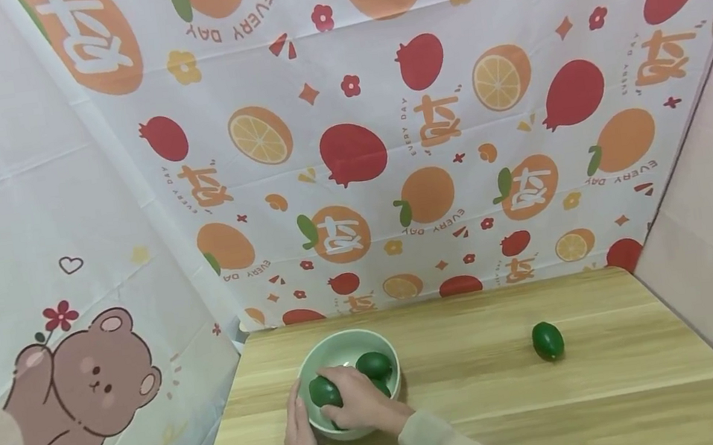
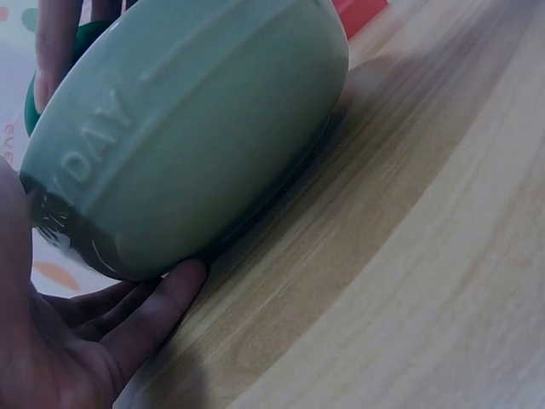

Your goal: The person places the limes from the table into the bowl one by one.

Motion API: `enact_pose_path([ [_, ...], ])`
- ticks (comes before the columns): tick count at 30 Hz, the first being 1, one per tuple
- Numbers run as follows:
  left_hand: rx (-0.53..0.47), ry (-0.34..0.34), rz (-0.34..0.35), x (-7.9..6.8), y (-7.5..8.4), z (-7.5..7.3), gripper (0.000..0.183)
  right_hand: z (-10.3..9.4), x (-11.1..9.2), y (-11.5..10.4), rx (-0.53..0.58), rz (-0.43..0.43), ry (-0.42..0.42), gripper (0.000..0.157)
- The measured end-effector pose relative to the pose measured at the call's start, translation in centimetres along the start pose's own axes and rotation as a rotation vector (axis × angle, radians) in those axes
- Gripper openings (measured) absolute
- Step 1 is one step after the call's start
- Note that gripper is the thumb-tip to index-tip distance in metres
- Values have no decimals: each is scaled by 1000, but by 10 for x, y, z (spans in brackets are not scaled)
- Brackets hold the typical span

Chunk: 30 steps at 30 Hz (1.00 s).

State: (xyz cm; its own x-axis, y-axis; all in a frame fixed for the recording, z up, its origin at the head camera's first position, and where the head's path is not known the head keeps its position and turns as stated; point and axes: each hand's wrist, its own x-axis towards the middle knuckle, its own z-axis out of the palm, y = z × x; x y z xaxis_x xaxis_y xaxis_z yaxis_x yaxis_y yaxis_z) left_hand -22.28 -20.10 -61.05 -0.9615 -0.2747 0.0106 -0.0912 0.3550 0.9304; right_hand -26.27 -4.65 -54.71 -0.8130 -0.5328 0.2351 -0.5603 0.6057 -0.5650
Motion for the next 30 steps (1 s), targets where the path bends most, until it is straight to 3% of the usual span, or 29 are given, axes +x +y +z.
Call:
enact_pose_path([
  [13,-12,-10,-16,-2,-1,-1,62,12,-3,-4,16,17,-3,60],
  [30,-13,-16,-12,-2,0,-1,61,13,-4,-3,41,17,10,60],
])
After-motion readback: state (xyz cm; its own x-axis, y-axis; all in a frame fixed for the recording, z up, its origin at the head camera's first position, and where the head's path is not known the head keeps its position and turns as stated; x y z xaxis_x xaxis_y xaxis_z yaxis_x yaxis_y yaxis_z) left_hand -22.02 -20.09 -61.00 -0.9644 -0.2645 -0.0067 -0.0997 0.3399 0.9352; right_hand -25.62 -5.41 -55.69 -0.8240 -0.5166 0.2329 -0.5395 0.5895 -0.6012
